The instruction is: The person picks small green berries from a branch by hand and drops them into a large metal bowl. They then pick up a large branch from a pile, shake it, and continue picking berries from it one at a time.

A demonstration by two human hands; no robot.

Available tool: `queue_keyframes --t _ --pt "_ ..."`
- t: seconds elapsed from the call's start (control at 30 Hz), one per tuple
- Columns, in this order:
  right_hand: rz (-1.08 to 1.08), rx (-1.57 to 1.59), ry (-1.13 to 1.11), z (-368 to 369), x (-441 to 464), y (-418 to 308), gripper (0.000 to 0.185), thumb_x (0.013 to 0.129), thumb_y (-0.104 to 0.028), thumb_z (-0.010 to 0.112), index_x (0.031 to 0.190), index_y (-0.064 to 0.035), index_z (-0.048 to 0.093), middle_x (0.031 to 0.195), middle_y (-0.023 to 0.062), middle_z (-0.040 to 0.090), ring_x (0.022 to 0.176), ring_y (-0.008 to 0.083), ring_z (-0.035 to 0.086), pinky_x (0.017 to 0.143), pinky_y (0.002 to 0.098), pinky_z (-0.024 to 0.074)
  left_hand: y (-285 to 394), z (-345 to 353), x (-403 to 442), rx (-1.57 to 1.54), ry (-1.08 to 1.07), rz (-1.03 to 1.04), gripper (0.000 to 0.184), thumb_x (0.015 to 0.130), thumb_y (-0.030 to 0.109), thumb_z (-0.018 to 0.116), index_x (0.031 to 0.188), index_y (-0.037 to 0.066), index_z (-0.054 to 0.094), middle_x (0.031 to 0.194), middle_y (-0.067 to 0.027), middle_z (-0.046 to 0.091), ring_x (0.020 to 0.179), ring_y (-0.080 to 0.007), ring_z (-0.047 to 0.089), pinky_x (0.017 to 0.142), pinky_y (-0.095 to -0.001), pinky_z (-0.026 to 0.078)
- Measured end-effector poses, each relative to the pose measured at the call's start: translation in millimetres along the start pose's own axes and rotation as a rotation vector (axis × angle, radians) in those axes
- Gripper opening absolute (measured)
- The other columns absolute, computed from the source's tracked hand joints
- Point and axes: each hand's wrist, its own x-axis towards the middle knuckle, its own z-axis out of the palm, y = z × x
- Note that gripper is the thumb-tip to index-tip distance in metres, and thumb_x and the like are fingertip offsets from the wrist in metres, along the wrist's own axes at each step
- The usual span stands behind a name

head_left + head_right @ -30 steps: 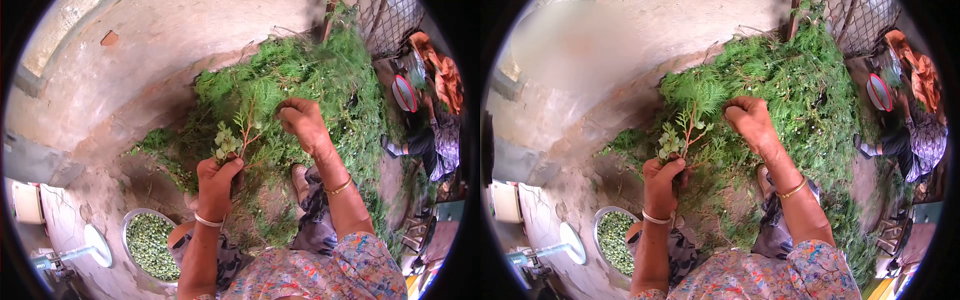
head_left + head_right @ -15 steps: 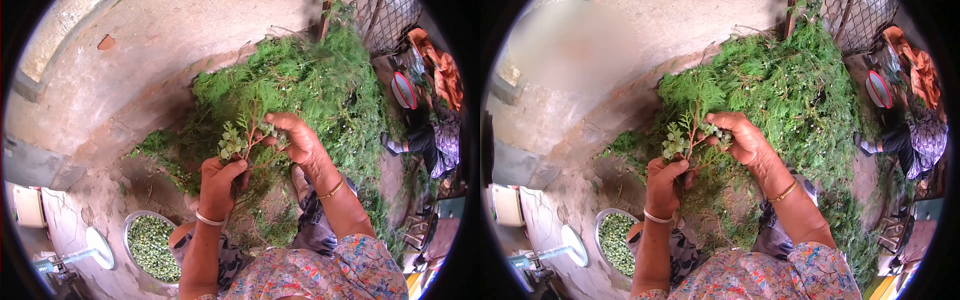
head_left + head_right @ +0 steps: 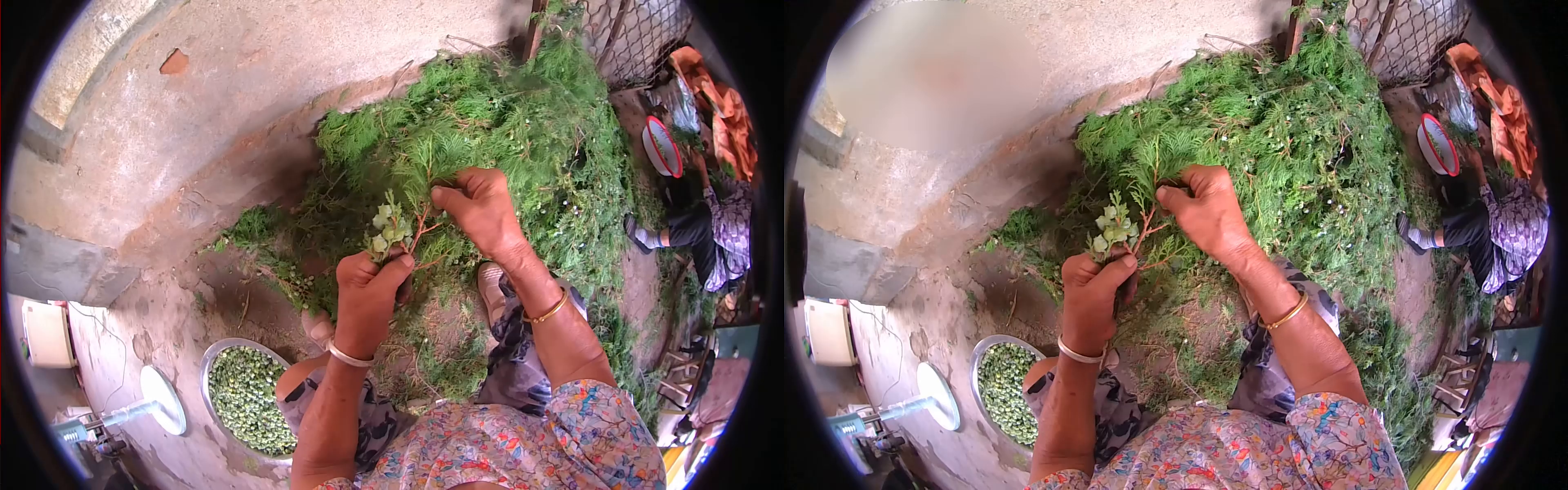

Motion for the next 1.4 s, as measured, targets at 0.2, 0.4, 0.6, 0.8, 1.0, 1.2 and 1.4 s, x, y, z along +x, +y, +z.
queue_keyframes --t 0.2,0.4,0.6,0.8,1.0,1.2,1.4 --pt "0.081 0.189 0.266 -10.0 14.9 -2.3 0.013 0.083 -0.005 0.057 0.089 0.0057 0.061 0.067 0.0077 0.061 0.05 0.012 0.05 0.043 0.0269 0.0389 13.8 -3.9 -9.3 -0.111 0.038 -0.015 0.007 0.084 0.007 0.062 0.083 0.001 0.063 0.065 0.001 0.056 0.053 -0.0073 0.048 0.047 -0.023 0.037" --pt "0.548 0.652 -0.064 6.5 -1.6 -0.6 0.025 0.084 -0.02 0.057 0.094 0.002 0.06 0.071 0.0074 0.06 0.057 0.0096 0.052 0.045 0.0231 0.0367 15.9 -4.4 -8.4 -0.216 0.009 -0.069 0.011 0.084 0.01 0.063 0.089 0.0 0.064 0.073 -0.005 0.063 0.059 -0.0118 0.057 0.048 -0.025 0.043" --pt "0.189 0.648 -0.435 17.8 -5.3 34.4 0.041 0.086 -0.039 0.06 0.11 -0.0052 0.06 0.101 0.0121 0.06 0.08 0.0195 0.059 0.06 0.0276 0.0496 15.0 -3.5 -4.0 -0.315 -0.103 -0.076 0.013 0.086 0.011 0.061 0.09 -0.001 0.064 0.076 -0.0088 0.065 0.057 -0.0154 0.059 0.047 -0.0264 0.044" --pt "-0.156 0.561 -0.352 14.5 -24.5 34.6 0.039 0.082 -0.019 0.064 0.121 -0.0133 0.061 0.113 0.0103 0.06 0.109 0.0223 0.053 0.085 0.0302 0.0505 7.9 -5.8 -0.4 -0.32 -0.158 -0.115 0.017 0.087 0.012 0.06 0.097 -0.001 0.065 0.083 -0.0094 0.067 0.056 -0.0128 0.056 0.048 -0.0248 0.043" --pt "0.308 0.528 -0.427 9.0 -8.7 5.8 0.03 0.079 -0.021 0.068 0.095 0.004 0.064 0.081 0.0072 0.065 0.073 0.0136 0.061 0.064 0.0273 0.048 10.5 -4.2 4.1 -0.233 -0.143 -0.164 0.018 0.087 0.011 0.06 0.1 -0.001 0.065 0.086 -0.0075 0.068 0.063 -0.0114 0.058 0.05 -0.0241 0.045" --pt "0.459 0.608 -0.289 16.5 -19.3 -10.3 0.024 0.077 -0.022 0.073 0.082 0.0004 0.065 0.072 0.006 0.064 0.062 0.0135 0.059 0.055 0.0292 0.0463 15.9 -2.0 2.8 -0.024 -0.096 -0.077 0.016 0.086 0.008 0.059 0.097 -0.001 0.067 0.083 -0.0038 0.066 0.066 -0.0094 0.057 0.053 -0.0242 0.045" --pt "0.41 0.582 -0.356 18.0 -14.8 2.8 0.026 0.075 -0.022 0.075 0.081 0.0015 0.065 0.074 0.0077 0.064 0.061 0.0138 0.059 0.057 0.0287 0.0493 17.5 -7.2 0.8 0.006 -0.099 -0.118 0.014 0.085 0.009 0.061 0.095 0.001 0.067 0.081 -0.0021 0.065 0.067 -0.0097 0.058 0.053 -0.024 0.045"
